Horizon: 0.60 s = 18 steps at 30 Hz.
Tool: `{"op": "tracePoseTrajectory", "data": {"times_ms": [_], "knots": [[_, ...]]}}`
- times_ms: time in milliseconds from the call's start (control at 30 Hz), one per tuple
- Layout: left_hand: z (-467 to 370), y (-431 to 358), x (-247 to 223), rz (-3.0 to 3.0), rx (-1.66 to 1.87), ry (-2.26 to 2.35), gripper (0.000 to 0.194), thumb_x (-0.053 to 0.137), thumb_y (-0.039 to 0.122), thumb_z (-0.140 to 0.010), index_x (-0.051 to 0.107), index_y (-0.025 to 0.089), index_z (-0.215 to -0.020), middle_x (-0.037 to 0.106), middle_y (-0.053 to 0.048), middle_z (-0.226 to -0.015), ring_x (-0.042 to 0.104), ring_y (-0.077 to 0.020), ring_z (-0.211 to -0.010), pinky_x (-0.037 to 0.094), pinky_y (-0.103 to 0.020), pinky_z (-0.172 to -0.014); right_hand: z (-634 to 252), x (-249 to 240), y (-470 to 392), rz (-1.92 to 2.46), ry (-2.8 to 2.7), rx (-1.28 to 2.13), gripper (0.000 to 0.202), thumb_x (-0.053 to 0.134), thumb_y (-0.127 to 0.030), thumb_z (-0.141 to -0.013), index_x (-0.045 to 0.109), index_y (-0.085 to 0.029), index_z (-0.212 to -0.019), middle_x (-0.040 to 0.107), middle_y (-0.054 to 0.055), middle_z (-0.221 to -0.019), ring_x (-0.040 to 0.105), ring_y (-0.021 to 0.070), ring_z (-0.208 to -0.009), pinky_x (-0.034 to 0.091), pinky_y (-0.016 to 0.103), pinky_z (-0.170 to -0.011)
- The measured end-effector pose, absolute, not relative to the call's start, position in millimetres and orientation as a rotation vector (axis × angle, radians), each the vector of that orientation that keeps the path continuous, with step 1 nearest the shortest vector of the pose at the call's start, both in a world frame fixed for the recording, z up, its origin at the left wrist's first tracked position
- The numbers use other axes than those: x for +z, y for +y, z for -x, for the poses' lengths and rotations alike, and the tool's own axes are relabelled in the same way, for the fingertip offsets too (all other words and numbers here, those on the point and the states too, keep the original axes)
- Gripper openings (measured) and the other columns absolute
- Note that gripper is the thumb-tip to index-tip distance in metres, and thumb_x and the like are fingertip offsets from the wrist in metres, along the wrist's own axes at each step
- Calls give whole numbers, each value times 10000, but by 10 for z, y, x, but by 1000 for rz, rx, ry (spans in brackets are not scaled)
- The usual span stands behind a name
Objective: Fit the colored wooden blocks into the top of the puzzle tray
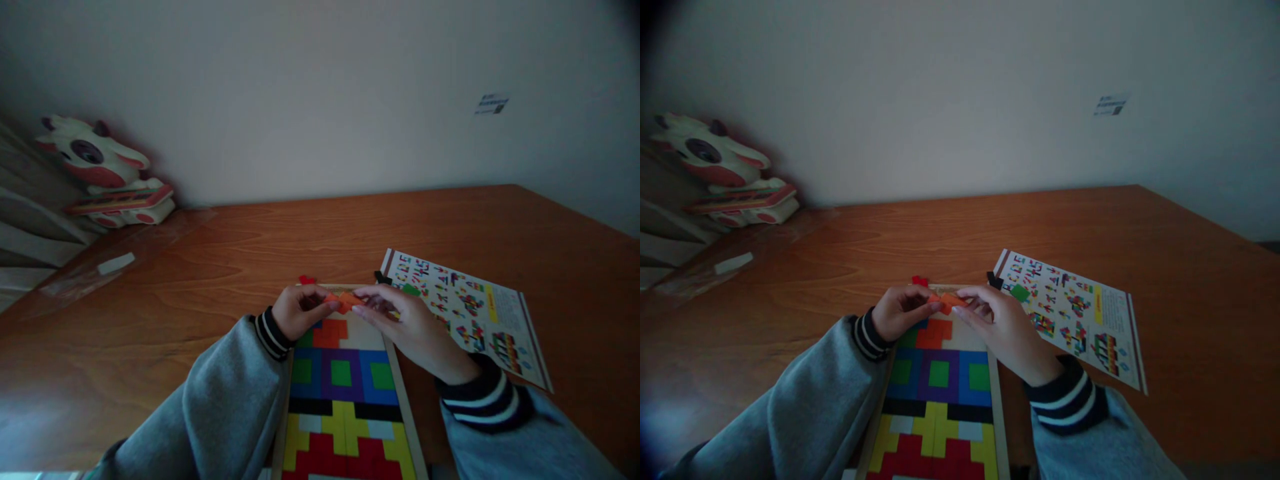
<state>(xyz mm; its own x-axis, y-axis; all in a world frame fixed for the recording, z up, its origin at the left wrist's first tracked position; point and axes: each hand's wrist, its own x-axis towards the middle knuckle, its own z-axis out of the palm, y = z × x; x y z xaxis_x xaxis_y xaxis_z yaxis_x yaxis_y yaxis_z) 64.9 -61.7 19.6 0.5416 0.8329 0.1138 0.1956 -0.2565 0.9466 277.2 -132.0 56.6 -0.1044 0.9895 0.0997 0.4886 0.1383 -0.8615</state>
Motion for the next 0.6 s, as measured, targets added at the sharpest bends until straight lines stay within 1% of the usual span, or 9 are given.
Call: {"op": "tracePoseTrajectory", "data": {"times_ms": [167,233,300,333,400,500,600], "knots": [[-687,-670,299,-1841,827,828,326,701,432,-775,714,107,-798,653,-65,-702,546,-110,-594,437,-216,-540,-2670,566,-1286,1403,-1715,908,209,614,-354,-857,684,-203,-984,730,63,-982,669,195,-869,543,346,-770],[-687,-673,308,-1849,816,835,329,700,435,-776,717,107,-792,651,-65,-695,550,-112,-594,442,-218,-545,-2671,553,-1277,1393,-1720,917,203,609,-337,-860,683,-202,-993,732,61,-981,673,193,-878,545,352,-792],[-677,-665,300,-1881,794,820,324,698,435,-779,718,113,-815,655,-59,-699,560,-116,-603,457,-224,-563,-2702,546,-1269,1392,-1721,894,230,609,-334,-860,669,-207,-1042,730,63,-995,674,196,-895,548,356,-799],[-670,-658,294,-1925,787,804,317,704,431,-775,717,120,-834,663,-59,-717,572,-122,-622,469,-233,-589,-2731,551,-1265,1394,-1726,883,248,608,-336,-860,661,-211,-1067,728,63,-1006,674,198,-907,548,357,-805],[-654,-640,285,-2071,802,770,282,704,409,-782,717,140,-866,683,-72,-801,601,-147,-712,492,-273,-688,-2806,579,-1260,1415,-1753,888,258,599,-349,-866,661,-218,-1079,726,60,-1025,673,200,-926,545,354,-819],[-634,-615,275,-2330,853,730,222,653,370,-832,727,172,-899,676,-101,-945,603,-192,-875,468,-349,-834,-2929,639,-1263,1454,-1850,962,247,570,-370,-883,692,-227,-1043,721,51,-1060,663,210,-977,530,349,-847],[-611,-606,267,-2521,805,586,201,600,335,-867,736,199,-924,675,-101,-990,587,-205,-908,448,-373,-866,-2991,660,-1275,1482,-1917,1015,262,579,-344,-879,678,-230,-1093,714,53,-1076,653,212,-992,521,349,-843]]}}
